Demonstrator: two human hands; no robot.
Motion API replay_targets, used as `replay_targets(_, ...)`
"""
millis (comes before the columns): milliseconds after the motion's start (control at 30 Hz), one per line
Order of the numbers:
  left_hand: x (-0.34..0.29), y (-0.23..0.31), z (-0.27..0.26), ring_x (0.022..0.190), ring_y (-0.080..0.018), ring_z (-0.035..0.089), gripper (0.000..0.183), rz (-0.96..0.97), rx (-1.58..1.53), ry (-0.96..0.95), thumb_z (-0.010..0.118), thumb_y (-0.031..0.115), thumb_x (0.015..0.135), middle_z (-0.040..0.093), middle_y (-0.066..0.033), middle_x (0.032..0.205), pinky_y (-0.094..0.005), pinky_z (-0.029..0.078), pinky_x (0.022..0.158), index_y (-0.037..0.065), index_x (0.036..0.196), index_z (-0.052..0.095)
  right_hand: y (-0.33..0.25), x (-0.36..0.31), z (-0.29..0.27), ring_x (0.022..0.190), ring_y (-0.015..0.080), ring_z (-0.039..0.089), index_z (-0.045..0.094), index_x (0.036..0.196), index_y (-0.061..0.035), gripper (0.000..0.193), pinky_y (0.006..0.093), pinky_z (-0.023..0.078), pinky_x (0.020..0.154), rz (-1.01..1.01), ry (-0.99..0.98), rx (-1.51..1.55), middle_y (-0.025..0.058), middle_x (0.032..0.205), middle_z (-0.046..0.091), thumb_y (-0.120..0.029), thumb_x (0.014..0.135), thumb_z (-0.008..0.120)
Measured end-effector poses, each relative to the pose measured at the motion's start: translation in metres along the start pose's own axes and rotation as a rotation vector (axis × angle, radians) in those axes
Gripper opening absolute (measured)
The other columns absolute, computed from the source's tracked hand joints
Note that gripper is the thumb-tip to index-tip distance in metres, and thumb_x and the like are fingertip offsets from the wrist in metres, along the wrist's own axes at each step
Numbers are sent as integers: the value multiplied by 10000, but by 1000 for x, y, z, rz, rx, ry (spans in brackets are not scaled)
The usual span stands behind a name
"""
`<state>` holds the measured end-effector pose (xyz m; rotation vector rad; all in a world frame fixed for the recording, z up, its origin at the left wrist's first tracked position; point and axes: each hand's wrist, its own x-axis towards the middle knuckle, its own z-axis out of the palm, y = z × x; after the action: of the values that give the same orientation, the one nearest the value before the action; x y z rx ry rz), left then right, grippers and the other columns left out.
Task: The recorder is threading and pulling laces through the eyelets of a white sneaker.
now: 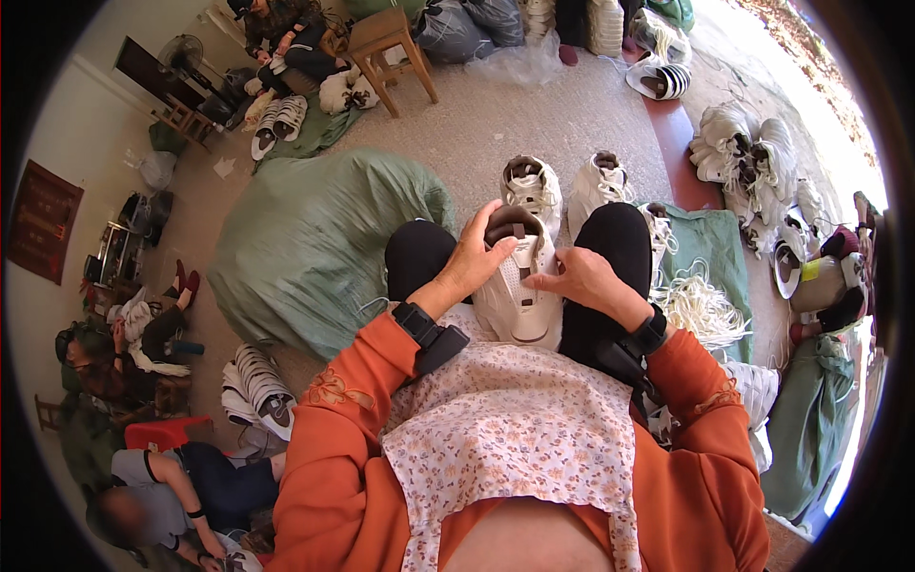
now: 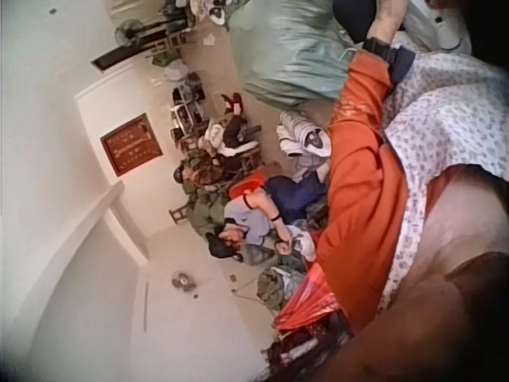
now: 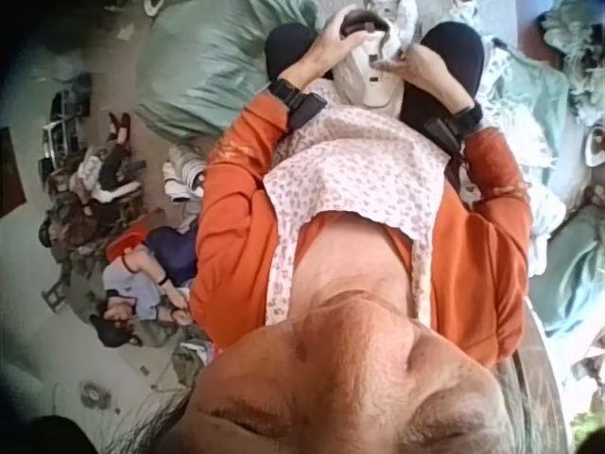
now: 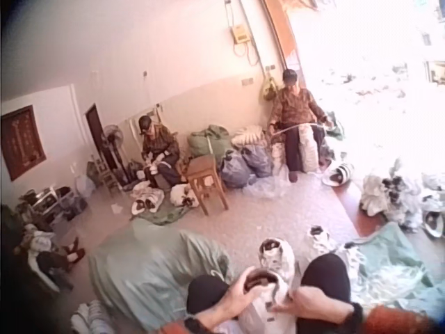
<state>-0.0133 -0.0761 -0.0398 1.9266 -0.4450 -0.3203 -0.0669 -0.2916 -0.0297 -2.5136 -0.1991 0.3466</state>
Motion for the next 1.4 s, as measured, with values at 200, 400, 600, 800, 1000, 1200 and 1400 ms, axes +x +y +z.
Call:
replay_targets(200,4,-10,-10,1314,-261,443,516,255,254,-3,519,114,969,452,-167,1400,-346,350,1097,54,1453,350,-9,-16,11,774,378,660,566,926,66,665,435,505,683,-112,0,-133,221,787,648,-528,712,774)
replay_targets(400,-6,-16,-10,1264,-343,465,513,170,339,92,517,221,969,487,-173,1354,-415,385,1039,112,1446,363,-7,-14,10,754,372,657,555,929,33,560,425,505,663,-152,89,-170,187,766,659,-433,725,788)
replay_targets(600,-44,3,-17,1206,-341,498,444,190,378,270,548,188,940,520,-179,1273,-404,408,1010,35,1345,447,-13,-28,-20,883,324,643,517,1279,10,572,405,515,767,-224,322,122,195,1138,602,-299,836,708)
replay_targets(800,-85,11,-30,1121,-266,489,208,192,907,119,752,193,707,571,-86,1070,-394,352,1007,69,858,681,-28,17,1,1216,382,500,426,1381,14,742,410,442,992,-226,359,268,237,1380,438,-422,849,704)
replay_targets(1000,-96,-7,-39,1028,-236,537,162,253,983,-87,744,244,731,604,-48,921,-415,320,994,101,799,706,-36,56,33,1313,397,406,370,1430,-10,971,432,388,1069,-234,264,138,239,1425,387,-462,699,821)
replay_targets(1200,-92,5,-59,692,-293,612,168,122,630,186,700,163,803,626,-86,782,-368,480,622,-1,785,673,-20,66,33,1274,376,459,385,1434,-26,966,423,420,1042,-245,190,327,239,1373,433,-466,698,830)
replay_targets(1400,-102,58,-87,754,-235,589,85,154,668,345,737,93,760,615,-58,793,-352,454,695,32,762,678,-8,71,19,1220,321,523,402,1424,-4,942,389,460,1001,-121,33,897,230,1333,484,-437,714,844)
